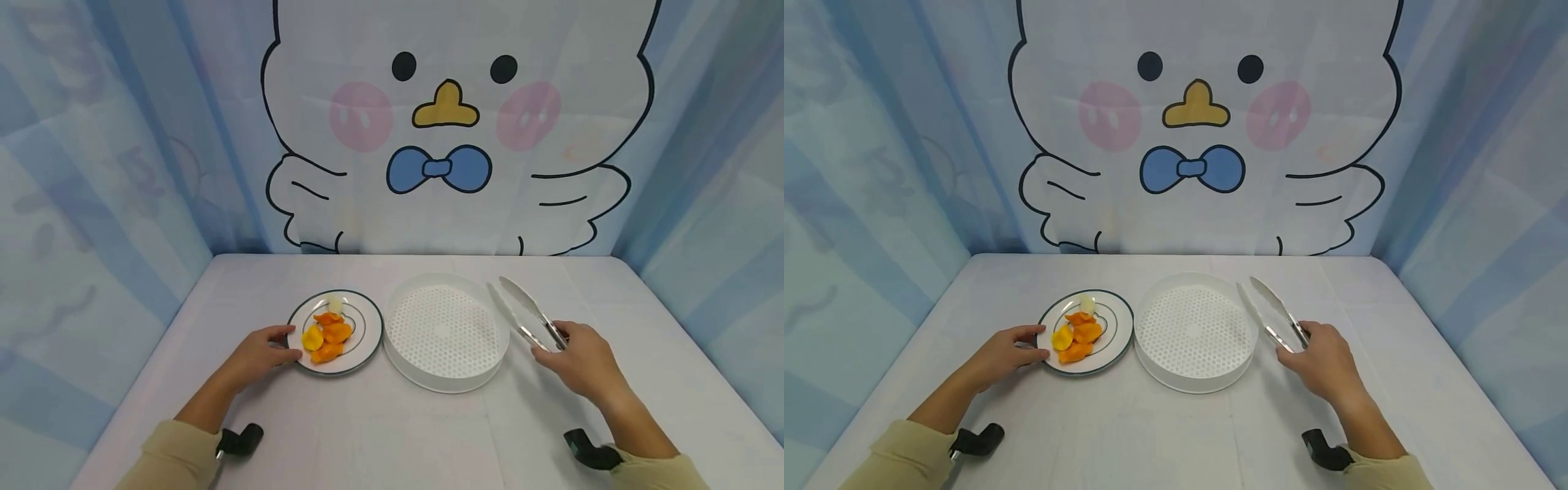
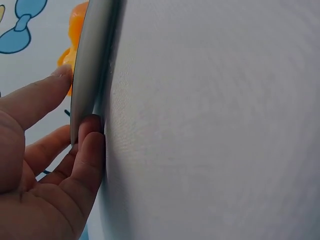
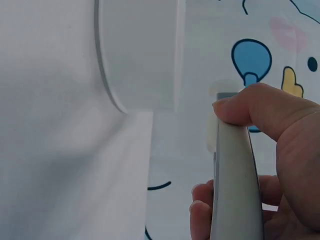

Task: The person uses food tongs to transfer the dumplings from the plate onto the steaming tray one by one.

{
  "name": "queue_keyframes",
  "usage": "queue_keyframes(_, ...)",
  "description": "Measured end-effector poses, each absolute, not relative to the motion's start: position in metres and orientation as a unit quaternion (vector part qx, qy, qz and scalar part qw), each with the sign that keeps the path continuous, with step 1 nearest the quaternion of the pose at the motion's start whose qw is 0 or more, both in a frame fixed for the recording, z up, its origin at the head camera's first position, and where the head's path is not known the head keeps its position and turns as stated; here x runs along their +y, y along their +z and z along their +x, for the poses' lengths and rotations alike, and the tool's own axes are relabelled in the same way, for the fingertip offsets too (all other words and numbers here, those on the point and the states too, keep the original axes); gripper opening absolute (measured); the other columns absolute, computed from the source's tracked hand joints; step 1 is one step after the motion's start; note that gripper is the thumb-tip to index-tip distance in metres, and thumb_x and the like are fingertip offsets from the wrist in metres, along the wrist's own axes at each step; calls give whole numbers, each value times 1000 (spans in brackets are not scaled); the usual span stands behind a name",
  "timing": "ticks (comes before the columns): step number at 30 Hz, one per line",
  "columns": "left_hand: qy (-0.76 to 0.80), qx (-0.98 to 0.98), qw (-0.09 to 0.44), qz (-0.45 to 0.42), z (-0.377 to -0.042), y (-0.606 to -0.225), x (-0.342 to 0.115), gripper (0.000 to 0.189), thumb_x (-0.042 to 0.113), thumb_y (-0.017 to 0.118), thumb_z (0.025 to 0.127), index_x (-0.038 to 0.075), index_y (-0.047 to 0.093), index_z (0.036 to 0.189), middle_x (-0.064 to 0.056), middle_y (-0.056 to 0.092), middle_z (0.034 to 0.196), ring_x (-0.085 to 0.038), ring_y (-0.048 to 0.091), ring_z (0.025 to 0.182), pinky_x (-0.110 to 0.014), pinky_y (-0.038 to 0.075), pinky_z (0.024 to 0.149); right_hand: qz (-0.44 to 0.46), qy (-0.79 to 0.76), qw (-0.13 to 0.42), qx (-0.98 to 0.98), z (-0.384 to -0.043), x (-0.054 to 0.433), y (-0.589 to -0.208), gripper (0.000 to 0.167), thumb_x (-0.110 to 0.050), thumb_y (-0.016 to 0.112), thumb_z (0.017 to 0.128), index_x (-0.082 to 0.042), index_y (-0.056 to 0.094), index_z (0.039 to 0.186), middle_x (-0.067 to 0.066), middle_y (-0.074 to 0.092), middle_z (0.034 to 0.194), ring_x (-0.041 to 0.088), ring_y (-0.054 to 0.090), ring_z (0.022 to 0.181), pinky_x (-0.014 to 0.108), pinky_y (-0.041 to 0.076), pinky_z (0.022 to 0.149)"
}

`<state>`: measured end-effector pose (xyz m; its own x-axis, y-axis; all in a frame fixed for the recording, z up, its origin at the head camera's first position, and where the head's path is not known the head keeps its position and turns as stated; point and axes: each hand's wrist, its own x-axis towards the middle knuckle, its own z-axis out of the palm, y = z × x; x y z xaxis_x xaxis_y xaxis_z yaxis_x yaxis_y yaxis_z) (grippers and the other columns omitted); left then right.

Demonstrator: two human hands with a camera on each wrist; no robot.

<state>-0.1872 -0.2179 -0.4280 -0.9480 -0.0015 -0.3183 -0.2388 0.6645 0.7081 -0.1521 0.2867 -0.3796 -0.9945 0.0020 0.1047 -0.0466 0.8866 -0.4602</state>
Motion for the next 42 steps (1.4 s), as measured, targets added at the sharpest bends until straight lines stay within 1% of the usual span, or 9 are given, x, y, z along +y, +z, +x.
queue_keyframes(3,404,900,147,-68,-188,-428,-218,72,34,79,86,5,50,145,-20,54,126,-36,48,110,-52,47,96,38,238,55,-969,-152,279,-376,66,-27,76,86,17,54,130,35,56,117,44,57,98,60,49,78)
queue_keyframes(7,403,900,147,-70,-188,-428,-218,72,33,79,86,5,50,145,-20,54,127,-36,48,111,-54,46,98,68,241,49,-967,-153,265,-371,66,-28,78,85,14,55,131,32,57,118,40,58,97,57,50,78)
queue_keyframes(10,404,900,146,-73,-189,-430,-217,72,33,80,86,5,50,146,-21,54,128,-37,48,112,-56,44,99,94,244,41,-964,-154,254,-368,63,-27,78,86,12,57,131,29,59,120,37,60,99,55,51,81)
queue_keyframes(14,403,900,143,-80,-189,-431,-216,72,33,80,85,6,50,146,-21,54,128,-37,48,112,-57,42,100,128,240,38,-961,-158,238,-365,59,-25,77,87,10,59,131,26,61,122,39,61,105,55,51,86)
queue_keyframes(19,399,902,141,-82,-188,-431,-215,71,33,80,86,6,51,145,-21,54,129,-37,48,112,-58,42,101,164,231,28,-959,-162,218,-360,57,-25,78,86,6,61,130,23,62,124,34,62,103,52,51,85)
queue_keyframes(24,399,902,141,-84,-187,-430,-215,71,33,79,86,6,50,145,-21,54,129,-38,48,113,-59,41,101,203,221,19,-954,-167,200,-357,51,-24,79,85,2,65,127,17,65,120,28,63,97,48,52,82)
queue_keyframes(31,403,900,141,-89,-187,-429,-215,71,33,79,86,7,51,145,-21,53,130,-38,47,114,-59,40,102,227,202,-1,-953,-177,177,-359,53,-27,79,85,1,65,128,16,65,122,31,62,105,50,51,87)
queue_keyframes(42,403,899,145,-90,-190,-434,-218,70,34,79,86,9,52,145,-19,53,130,-37,46,115,-59,40,103,245,190,-11,-950,-186,146,-363,52,-29,79,85,-2,66,128,11,66,119,27,63,104,46,52,87)
